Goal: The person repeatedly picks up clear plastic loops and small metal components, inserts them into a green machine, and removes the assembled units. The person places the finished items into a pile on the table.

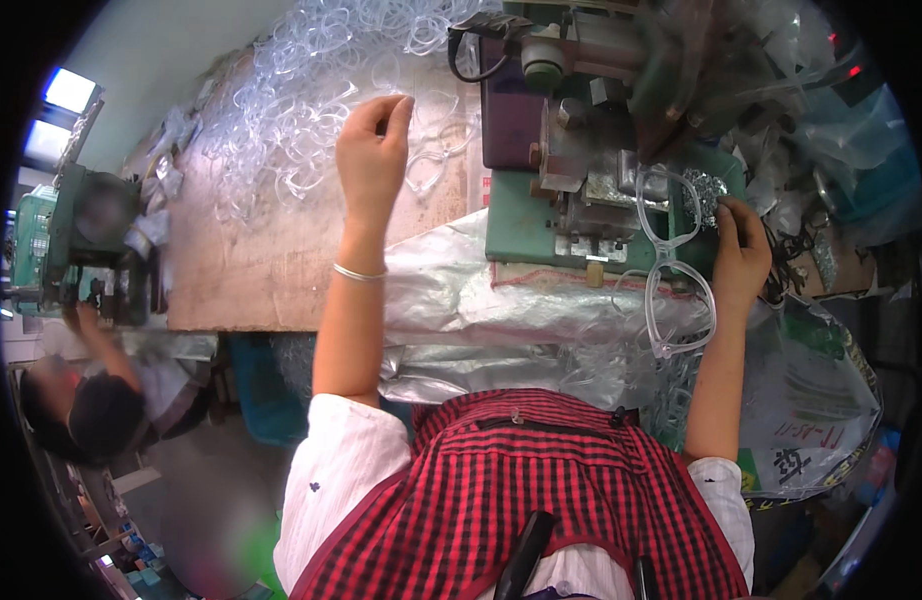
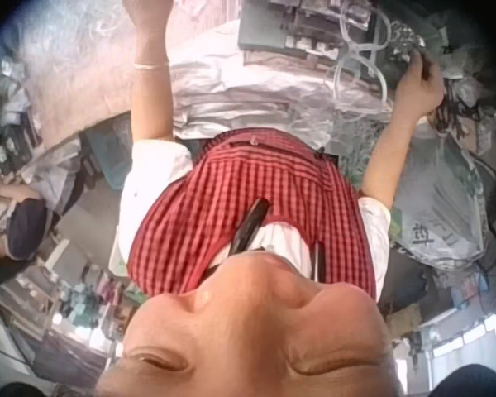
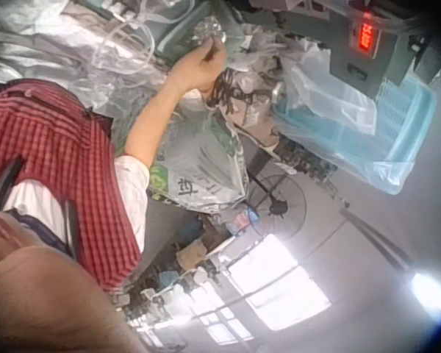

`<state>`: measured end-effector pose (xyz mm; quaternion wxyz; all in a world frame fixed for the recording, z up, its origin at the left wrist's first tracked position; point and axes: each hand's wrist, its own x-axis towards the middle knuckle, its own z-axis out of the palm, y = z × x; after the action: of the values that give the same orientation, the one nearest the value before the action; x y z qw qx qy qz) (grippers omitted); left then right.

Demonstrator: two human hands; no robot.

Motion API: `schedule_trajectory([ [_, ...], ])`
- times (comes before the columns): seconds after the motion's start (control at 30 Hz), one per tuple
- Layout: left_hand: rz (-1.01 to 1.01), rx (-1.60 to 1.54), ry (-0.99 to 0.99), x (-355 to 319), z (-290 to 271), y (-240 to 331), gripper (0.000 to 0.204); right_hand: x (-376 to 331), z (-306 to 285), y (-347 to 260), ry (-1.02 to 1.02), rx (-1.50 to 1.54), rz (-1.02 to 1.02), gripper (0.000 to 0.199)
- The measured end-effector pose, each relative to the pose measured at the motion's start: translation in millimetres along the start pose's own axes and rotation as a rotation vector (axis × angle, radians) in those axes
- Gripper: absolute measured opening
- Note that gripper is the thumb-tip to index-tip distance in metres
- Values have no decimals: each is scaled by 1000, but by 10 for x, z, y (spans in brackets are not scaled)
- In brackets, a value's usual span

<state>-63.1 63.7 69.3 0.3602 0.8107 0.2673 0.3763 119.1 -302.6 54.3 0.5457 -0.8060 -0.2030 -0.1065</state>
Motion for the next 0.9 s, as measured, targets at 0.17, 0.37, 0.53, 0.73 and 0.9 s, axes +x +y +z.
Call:
schedule_trajectory([
  [0.17,57,630,-408,100,369,-544,23,110,128,-90,-37,-79,-21,15],
  [0.37,136,309,-180,-146,168,-392,10,-340,-355,64,135,-161,64,15],
  [0.53,-19,-271,-81,-148,-2,-8,7,-147,-351,-759,-90,29,-192,15],
  [0.73,-138,-547,45,-450,168,-144,9,262,405,-1061,-295,532,62,44],
  [0.9,-126,-732,176,-657,250,86,5,188,359,-1078,-292,506,77,49],
])
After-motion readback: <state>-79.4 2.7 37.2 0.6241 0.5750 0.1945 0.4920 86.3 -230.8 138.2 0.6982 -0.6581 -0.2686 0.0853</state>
